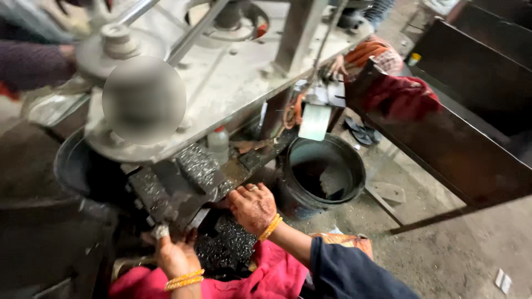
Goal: The person takes metal hinge plates from a tray, places them into a machine fixture, and operates the machine press lever by hand.
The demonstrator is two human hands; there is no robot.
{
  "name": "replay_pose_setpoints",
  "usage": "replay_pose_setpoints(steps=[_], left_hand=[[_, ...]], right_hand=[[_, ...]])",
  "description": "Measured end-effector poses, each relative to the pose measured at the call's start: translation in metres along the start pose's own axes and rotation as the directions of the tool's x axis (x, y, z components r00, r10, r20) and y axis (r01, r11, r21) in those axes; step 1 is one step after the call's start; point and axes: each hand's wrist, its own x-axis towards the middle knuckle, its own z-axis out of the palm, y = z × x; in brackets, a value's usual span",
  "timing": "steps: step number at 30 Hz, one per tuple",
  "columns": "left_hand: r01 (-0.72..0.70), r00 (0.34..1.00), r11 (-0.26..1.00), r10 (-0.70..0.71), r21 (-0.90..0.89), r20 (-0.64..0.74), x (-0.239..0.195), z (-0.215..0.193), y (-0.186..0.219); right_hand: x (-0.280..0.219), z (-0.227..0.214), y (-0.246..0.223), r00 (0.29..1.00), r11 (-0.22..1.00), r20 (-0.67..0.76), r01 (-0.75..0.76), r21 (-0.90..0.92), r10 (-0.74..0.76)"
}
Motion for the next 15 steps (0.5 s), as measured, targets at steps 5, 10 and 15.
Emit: replay_pose_setpoints(steps=[5,10,15], left_hand=[[-0.040,0.996,0.998,0.044,-0.056,0.080,-0.0027,0.0082,0.0046],[-0.003,1.000,0.999,0.004,-0.037,0.027,0.0031,0.0034,-0.0015],[-0.010,0.999,1.000,0.010,-0.025,-0.031,0.0044,0.0012,-0.0037]], right_hand=[[0.0037,0.0028,-0.0011,1.000,1.000,-0.012,0.013,-0.025,-0.013],[0.0038,0.0011,-0.0004,1.000,1.000,0.014,0.021,-0.005,-0.021],[0.0042,-0.0004,0.0001,0.999,0.999,-0.010,0.041,0.011,-0.041]])
